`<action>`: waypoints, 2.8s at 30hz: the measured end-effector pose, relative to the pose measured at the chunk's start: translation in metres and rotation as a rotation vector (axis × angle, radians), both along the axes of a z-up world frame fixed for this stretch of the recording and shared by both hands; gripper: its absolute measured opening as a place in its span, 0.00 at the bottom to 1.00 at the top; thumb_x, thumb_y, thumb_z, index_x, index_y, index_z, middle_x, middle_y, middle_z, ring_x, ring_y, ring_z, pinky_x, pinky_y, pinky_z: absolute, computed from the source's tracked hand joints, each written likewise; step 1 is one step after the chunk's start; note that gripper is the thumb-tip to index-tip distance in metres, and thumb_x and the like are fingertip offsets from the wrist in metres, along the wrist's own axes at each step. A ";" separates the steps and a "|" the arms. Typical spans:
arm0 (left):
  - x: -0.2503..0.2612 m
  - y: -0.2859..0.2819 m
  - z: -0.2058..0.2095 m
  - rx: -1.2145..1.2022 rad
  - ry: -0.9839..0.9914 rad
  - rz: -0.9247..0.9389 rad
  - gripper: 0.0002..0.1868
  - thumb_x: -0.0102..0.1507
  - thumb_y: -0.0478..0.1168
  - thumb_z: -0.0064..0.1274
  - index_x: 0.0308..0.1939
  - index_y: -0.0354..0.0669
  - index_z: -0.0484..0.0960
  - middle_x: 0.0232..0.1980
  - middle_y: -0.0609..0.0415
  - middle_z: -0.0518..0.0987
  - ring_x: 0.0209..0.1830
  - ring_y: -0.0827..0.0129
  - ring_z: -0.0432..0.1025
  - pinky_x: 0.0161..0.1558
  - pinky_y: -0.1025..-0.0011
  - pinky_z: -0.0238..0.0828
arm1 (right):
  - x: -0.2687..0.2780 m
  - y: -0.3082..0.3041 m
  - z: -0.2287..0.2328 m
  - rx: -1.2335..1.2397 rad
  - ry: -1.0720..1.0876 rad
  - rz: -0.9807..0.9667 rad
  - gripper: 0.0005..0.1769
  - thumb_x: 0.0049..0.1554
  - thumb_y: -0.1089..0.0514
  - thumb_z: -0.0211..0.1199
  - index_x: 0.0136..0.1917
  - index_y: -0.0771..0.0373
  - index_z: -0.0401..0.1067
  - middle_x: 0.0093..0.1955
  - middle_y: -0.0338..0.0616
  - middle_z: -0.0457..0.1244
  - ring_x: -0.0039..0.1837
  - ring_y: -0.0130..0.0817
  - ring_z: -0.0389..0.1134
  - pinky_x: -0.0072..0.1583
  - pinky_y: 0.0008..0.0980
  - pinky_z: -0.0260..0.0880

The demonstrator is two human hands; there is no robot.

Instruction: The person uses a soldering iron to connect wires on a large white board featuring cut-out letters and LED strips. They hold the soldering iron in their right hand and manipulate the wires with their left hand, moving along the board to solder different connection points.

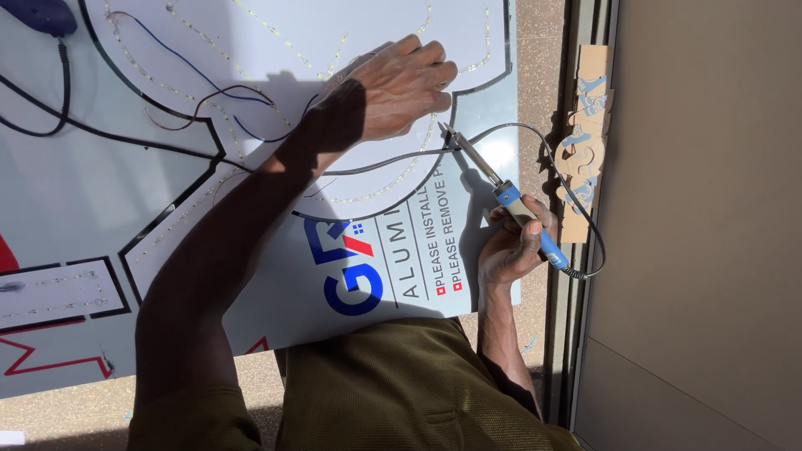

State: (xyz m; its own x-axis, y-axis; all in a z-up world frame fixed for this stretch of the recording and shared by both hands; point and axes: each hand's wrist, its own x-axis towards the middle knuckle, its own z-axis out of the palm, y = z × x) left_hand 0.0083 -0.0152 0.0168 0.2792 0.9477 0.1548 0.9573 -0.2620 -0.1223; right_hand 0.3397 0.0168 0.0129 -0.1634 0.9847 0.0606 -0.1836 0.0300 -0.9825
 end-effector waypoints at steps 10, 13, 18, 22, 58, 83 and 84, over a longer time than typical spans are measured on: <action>-0.040 -0.150 0.097 0.280 -0.533 0.506 0.24 0.74 0.33 0.76 0.74 0.34 0.87 0.71 0.41 0.85 0.71 0.44 0.72 0.67 0.49 0.70 | -0.002 -0.001 0.009 0.056 -0.048 0.073 0.29 0.68 0.32 0.64 0.59 0.61 0.77 0.45 0.47 0.68 0.37 0.41 0.68 0.41 0.35 0.71; -0.028 -0.194 0.097 0.372 -0.616 0.646 0.12 0.73 0.26 0.64 0.59 0.35 0.81 0.60 0.44 0.81 0.61 0.48 0.73 0.55 0.55 0.74 | -0.008 -0.002 0.014 0.082 -0.069 0.103 0.31 0.69 0.31 0.62 0.58 0.63 0.77 0.44 0.49 0.68 0.36 0.43 0.69 0.39 0.34 0.71; -0.010 -0.238 0.062 0.388 -0.892 1.081 0.02 0.73 0.33 0.57 0.50 0.40 0.80 0.47 0.52 0.82 0.44 0.62 0.76 0.46 0.62 0.77 | -0.006 -0.005 0.019 0.017 0.034 0.147 0.29 0.68 0.33 0.66 0.61 0.62 0.77 0.55 0.47 0.66 0.43 0.43 0.69 0.46 0.38 0.75; 0.003 -0.225 0.019 0.257 -0.757 1.193 0.15 0.75 0.50 0.67 0.41 0.50 0.79 0.40 0.60 0.82 0.45 0.59 0.73 0.44 0.57 0.71 | -0.012 -0.008 0.024 0.019 0.026 0.175 0.31 0.66 0.33 0.67 0.60 0.64 0.78 0.49 0.48 0.64 0.42 0.44 0.70 0.44 0.40 0.75; 0.000 0.032 0.024 -0.431 -0.266 -0.022 0.11 0.71 0.26 0.59 0.44 0.48 0.90 0.56 0.52 0.82 0.56 0.58 0.69 0.56 0.57 0.74 | 0.001 -0.010 0.007 -0.056 -0.031 -0.015 0.27 0.69 0.38 0.67 0.63 0.66 0.79 0.57 0.47 0.69 0.46 0.37 0.73 0.53 0.33 0.78; -0.009 0.058 0.042 -0.638 -0.358 -0.090 0.23 0.67 0.18 0.53 0.27 0.48 0.68 0.30 0.60 0.66 0.46 0.63 0.65 0.39 0.63 0.63 | -0.006 -0.017 0.002 0.034 -0.022 0.095 0.26 0.71 0.39 0.66 0.62 0.66 0.78 0.57 0.50 0.68 0.43 0.48 0.73 0.49 0.41 0.77; -0.010 0.060 0.045 -0.659 -0.353 -0.085 0.21 0.67 0.17 0.52 0.27 0.46 0.71 0.31 0.59 0.69 0.46 0.62 0.67 0.40 0.62 0.65 | -0.006 -0.018 0.002 0.028 -0.014 0.083 0.27 0.71 0.38 0.67 0.61 0.66 0.78 0.57 0.51 0.68 0.42 0.48 0.73 0.49 0.41 0.77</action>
State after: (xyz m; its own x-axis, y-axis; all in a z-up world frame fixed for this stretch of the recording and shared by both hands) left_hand -0.0013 0.0445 0.0618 0.3948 0.8522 -0.3433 0.8836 -0.2498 0.3962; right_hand 0.3332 -0.0008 0.0152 -0.2457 0.9656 0.0854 -0.1726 0.0431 -0.9840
